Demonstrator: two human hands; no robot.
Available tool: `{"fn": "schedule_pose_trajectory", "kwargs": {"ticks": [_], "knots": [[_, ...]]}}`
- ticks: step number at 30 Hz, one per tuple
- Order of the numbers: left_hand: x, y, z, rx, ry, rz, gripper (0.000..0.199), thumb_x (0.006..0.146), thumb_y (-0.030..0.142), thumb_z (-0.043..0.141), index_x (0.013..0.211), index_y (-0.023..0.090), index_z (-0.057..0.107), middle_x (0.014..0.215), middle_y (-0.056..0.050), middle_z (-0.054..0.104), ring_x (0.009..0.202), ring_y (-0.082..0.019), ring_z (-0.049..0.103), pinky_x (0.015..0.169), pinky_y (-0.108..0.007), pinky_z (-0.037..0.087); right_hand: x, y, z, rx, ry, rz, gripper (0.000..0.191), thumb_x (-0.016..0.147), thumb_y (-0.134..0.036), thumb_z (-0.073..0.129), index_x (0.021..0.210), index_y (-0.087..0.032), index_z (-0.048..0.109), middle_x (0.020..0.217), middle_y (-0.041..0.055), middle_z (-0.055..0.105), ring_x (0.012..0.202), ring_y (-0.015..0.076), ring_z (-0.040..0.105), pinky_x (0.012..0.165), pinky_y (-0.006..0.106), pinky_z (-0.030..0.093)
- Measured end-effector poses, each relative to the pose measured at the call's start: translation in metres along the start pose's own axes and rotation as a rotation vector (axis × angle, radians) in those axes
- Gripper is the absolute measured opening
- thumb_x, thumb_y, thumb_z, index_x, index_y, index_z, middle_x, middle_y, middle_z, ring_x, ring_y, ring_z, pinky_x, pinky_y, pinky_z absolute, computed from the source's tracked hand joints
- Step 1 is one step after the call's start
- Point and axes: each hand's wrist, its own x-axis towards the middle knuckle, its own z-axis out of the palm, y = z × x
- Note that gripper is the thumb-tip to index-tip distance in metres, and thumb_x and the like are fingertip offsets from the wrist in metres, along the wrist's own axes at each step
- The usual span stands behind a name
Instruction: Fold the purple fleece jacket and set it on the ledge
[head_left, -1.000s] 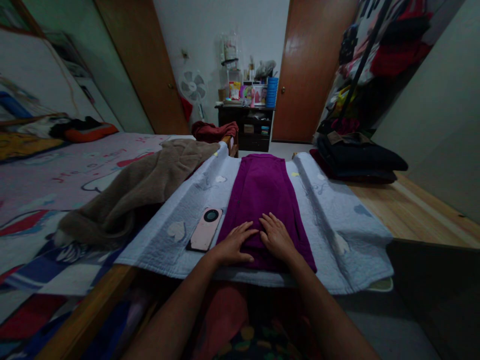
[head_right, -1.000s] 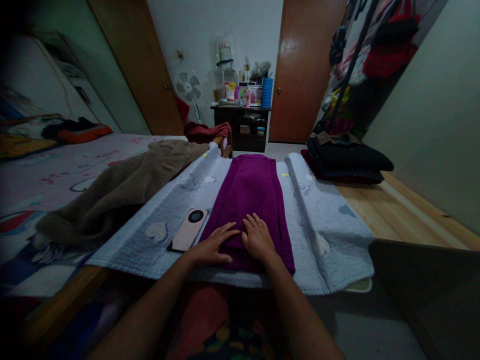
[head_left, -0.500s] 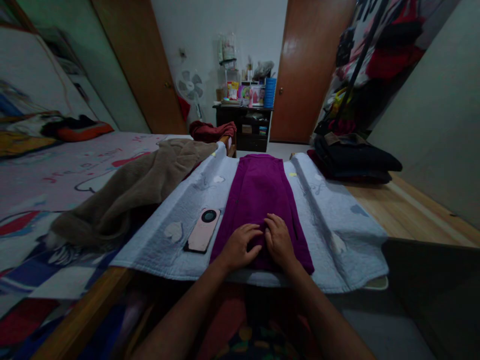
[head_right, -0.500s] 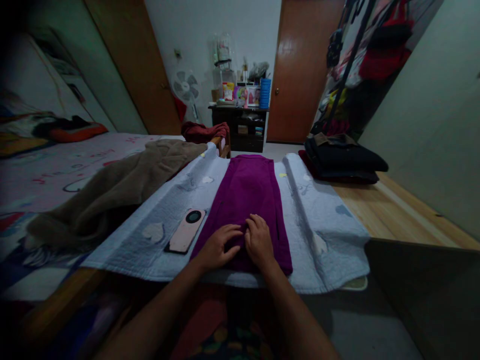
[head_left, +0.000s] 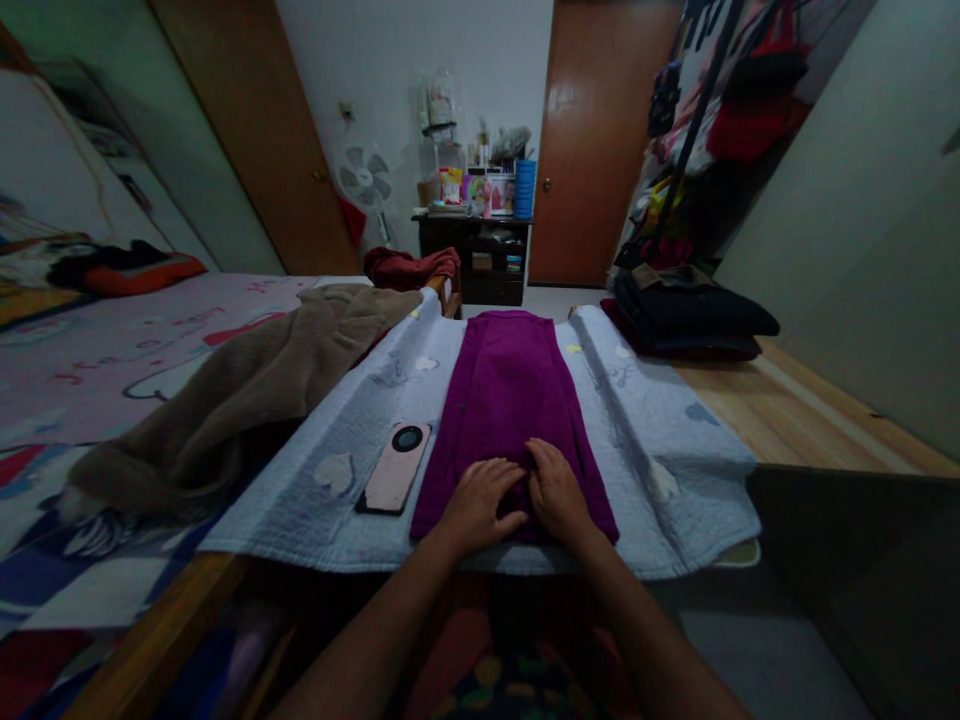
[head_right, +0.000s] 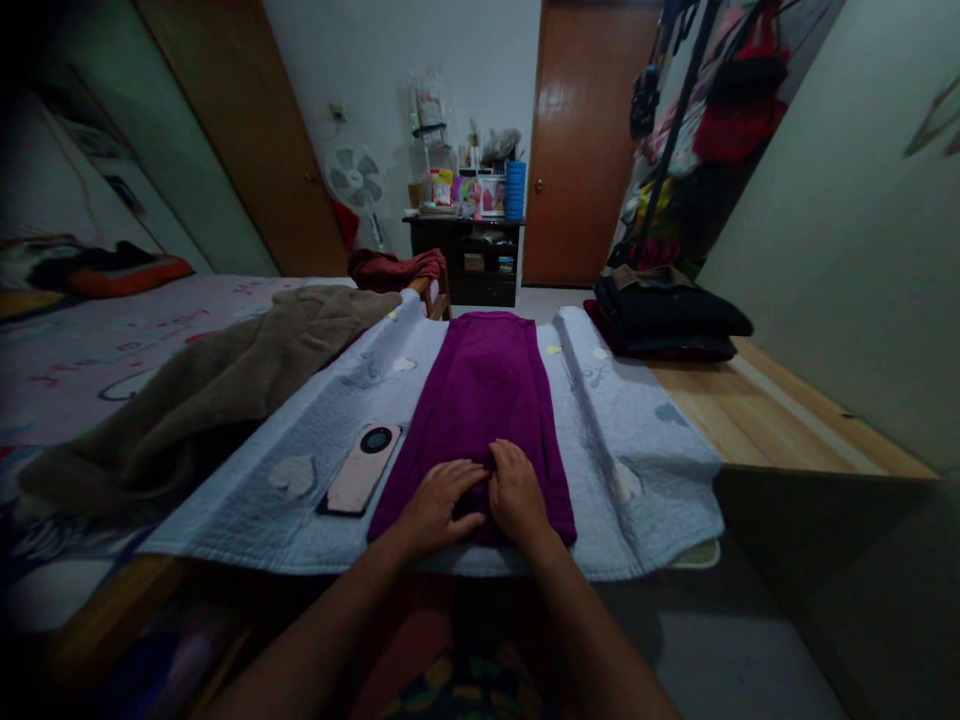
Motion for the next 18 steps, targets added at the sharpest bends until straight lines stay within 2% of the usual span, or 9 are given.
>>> {"fn": "schedule_pose_trajectory", "kwargs": {"ticks": [9, 13, 18], "knots": [[0.000, -0.003, 0.002, 0.007, -0.012, -0.002, 0.064, 0.076, 0.041, 0.070, 0.133, 0.024, 0.050, 0.140, -0.008, 0.052, 0.132, -0.027, 0.042, 0.112, -0.047, 0.028, -0.019, 0.007, -0.014, -0.045, 0.090, 0.095, 0.044, 0.086, -0.023, 0.047, 0.128, -0.015, 0.052, 0.138, 0.0161, 0.045, 0.133, 0.0281, 0.036, 0.112, 0.052, 0.031], [0.000, -0.005, 0.003, 0.010, -0.021, -0.005, 0.064, 0.075, 0.041, 0.070, 0.134, 0.025, 0.050, 0.140, -0.008, 0.052, 0.132, -0.027, 0.042, 0.112, -0.048, 0.028, -0.023, 0.014, -0.019, 0.039, 0.114, 0.136, 0.043, 0.087, -0.024, 0.045, 0.129, -0.017, 0.051, 0.138, 0.0149, 0.045, 0.132, 0.0262, 0.037, 0.111, 0.050, 0.033], [0.000, -0.003, 0.001, 0.011, -0.035, -0.010, 0.066, 0.075, 0.041, 0.070, 0.136, 0.026, 0.049, 0.140, -0.008, 0.052, 0.132, -0.028, 0.042, 0.112, -0.049, 0.028, -0.027, 0.021, -0.033, 0.165, 0.076, 0.156, 0.039, 0.088, -0.022, 0.040, 0.124, -0.020, 0.053, 0.134, 0.0113, 0.049, 0.129, 0.0220, 0.043, 0.111, 0.045, 0.035]]}}
